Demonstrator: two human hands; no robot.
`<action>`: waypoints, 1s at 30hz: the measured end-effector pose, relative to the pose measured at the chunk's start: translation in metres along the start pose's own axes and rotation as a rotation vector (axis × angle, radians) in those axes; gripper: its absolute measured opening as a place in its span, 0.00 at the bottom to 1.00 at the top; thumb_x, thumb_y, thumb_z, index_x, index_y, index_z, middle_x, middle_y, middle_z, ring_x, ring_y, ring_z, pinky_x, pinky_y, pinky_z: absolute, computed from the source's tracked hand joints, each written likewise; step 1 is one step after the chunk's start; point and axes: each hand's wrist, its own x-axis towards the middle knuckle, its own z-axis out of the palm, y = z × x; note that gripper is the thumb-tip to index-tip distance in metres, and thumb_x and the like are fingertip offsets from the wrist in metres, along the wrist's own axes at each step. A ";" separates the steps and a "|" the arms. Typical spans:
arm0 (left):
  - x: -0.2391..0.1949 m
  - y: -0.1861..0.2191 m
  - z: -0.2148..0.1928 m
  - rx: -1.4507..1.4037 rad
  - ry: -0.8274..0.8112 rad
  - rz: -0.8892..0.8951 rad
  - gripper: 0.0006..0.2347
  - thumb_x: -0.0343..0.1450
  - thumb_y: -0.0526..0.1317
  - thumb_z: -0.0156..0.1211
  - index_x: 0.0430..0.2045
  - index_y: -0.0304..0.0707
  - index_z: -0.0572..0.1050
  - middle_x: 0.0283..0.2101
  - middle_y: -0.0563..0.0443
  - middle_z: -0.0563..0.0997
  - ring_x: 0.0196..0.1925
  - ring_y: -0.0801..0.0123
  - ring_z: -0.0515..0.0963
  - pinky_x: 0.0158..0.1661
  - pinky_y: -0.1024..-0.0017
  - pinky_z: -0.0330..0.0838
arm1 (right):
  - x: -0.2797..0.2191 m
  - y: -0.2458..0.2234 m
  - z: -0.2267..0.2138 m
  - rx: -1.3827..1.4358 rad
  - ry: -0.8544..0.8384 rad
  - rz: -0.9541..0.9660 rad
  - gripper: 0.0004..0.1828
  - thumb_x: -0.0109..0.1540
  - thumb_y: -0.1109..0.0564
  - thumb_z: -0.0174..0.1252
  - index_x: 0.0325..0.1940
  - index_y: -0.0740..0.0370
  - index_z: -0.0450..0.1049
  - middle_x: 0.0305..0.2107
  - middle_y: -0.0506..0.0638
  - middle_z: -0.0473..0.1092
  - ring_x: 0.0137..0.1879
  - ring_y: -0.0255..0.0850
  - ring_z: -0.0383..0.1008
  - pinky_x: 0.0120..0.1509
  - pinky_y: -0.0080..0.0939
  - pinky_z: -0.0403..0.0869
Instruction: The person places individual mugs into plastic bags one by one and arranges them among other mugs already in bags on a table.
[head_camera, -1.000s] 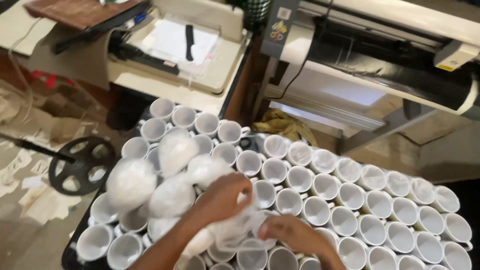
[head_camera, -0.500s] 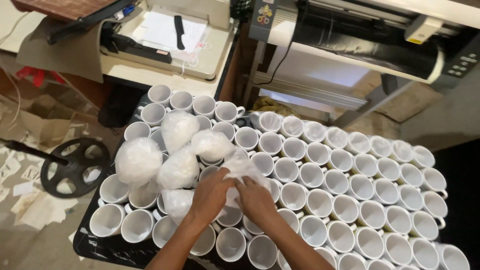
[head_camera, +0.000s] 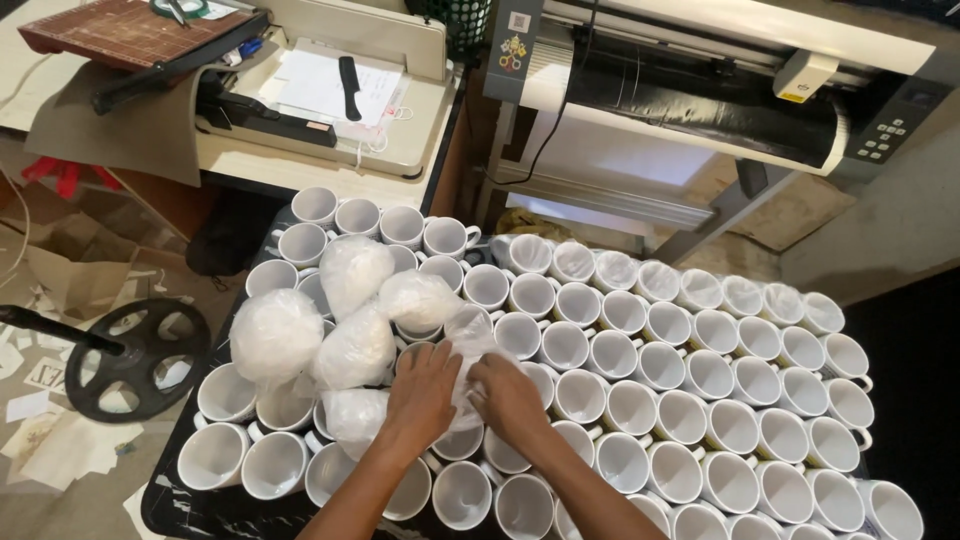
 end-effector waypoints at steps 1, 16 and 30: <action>-0.001 -0.004 0.010 -0.002 0.002 0.000 0.30 0.55 0.34 0.67 0.55 0.30 0.72 0.63 0.36 0.70 0.59 0.45 0.67 0.58 0.51 0.57 | -0.001 -0.004 -0.010 -0.002 -0.001 -0.001 0.11 0.52 0.61 0.64 0.38 0.61 0.75 0.34 0.56 0.72 0.42 0.57 0.75 0.43 0.54 0.72; 0.008 0.015 -0.049 -0.238 -0.130 -0.062 0.26 0.58 0.46 0.77 0.52 0.46 0.78 0.71 0.39 0.60 0.72 0.45 0.54 0.68 0.49 0.45 | -0.030 0.039 -0.088 0.878 0.446 0.525 0.08 0.69 0.57 0.50 0.47 0.63 0.70 0.39 0.49 0.74 0.44 0.35 0.75 0.49 0.37 0.76; 0.074 0.020 0.031 -2.155 0.300 -0.475 0.13 0.75 0.43 0.61 0.43 0.30 0.73 0.40 0.44 0.81 0.38 0.62 0.82 0.42 0.64 0.79 | 0.000 -0.001 -0.081 0.911 0.375 0.530 0.13 0.67 0.48 0.55 0.46 0.61 0.72 0.32 0.39 0.69 0.37 0.27 0.65 0.42 0.31 0.68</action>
